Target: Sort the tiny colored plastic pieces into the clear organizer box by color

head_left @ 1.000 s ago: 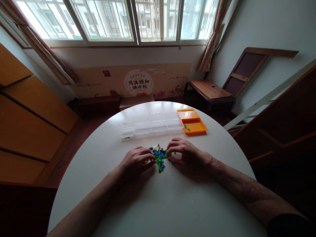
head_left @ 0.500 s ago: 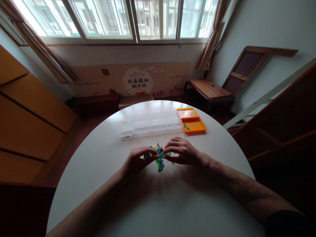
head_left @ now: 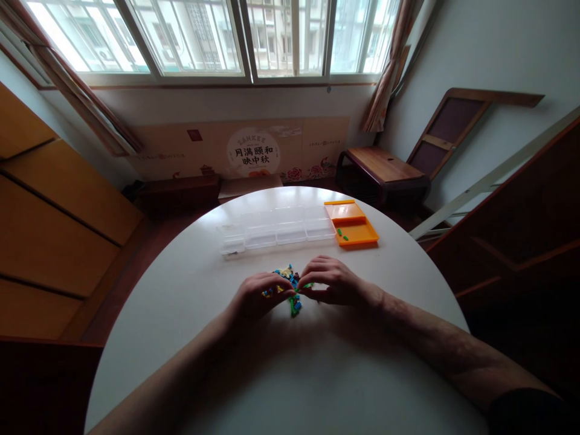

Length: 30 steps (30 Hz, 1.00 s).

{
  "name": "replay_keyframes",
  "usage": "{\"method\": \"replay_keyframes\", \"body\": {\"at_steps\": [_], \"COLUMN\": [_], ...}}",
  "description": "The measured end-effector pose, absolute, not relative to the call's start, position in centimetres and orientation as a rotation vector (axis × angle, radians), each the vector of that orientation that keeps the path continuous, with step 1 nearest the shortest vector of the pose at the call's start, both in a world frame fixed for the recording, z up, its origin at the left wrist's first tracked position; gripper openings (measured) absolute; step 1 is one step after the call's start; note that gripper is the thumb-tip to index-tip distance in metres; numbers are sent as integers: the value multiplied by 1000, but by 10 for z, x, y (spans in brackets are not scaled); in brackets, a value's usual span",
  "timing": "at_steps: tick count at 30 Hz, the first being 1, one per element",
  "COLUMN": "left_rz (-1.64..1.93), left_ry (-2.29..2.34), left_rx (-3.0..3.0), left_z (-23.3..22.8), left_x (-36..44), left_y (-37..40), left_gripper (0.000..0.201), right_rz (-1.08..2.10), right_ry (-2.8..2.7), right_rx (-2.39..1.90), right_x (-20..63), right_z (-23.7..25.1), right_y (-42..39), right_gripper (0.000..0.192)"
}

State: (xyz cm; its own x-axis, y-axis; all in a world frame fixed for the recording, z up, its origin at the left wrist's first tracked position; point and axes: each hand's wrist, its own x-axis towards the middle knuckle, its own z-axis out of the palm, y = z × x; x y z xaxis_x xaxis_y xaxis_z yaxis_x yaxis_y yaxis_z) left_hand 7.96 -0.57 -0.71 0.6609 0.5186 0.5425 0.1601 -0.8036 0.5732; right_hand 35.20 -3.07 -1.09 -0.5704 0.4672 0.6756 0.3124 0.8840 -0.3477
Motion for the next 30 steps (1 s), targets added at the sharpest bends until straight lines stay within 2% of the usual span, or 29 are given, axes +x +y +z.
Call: {"method": "replay_keyframes", "body": {"at_steps": [8,15,20,30], "left_rz": [1027,981,891,864], "left_ry": [564,576,571,491], "left_rx": [2685,2802,2805,2827], "left_z": [-5,-4,-2,-8], "left_x": [74,66,68,64], "left_y": [0,3,-1,2], "left_gripper": [12,7,8,10], "right_rz": [236,-146,-205,-177], "right_ry": [-2062,-1686,-1530,-1631], "right_rx": [-717,-1218,-1478,-1466], "right_x": [370,430,452,436], "right_z": [-2,-6,-27,-34], "right_y": [-26,2,15,13], "right_gripper": [4,11,17,15]}}
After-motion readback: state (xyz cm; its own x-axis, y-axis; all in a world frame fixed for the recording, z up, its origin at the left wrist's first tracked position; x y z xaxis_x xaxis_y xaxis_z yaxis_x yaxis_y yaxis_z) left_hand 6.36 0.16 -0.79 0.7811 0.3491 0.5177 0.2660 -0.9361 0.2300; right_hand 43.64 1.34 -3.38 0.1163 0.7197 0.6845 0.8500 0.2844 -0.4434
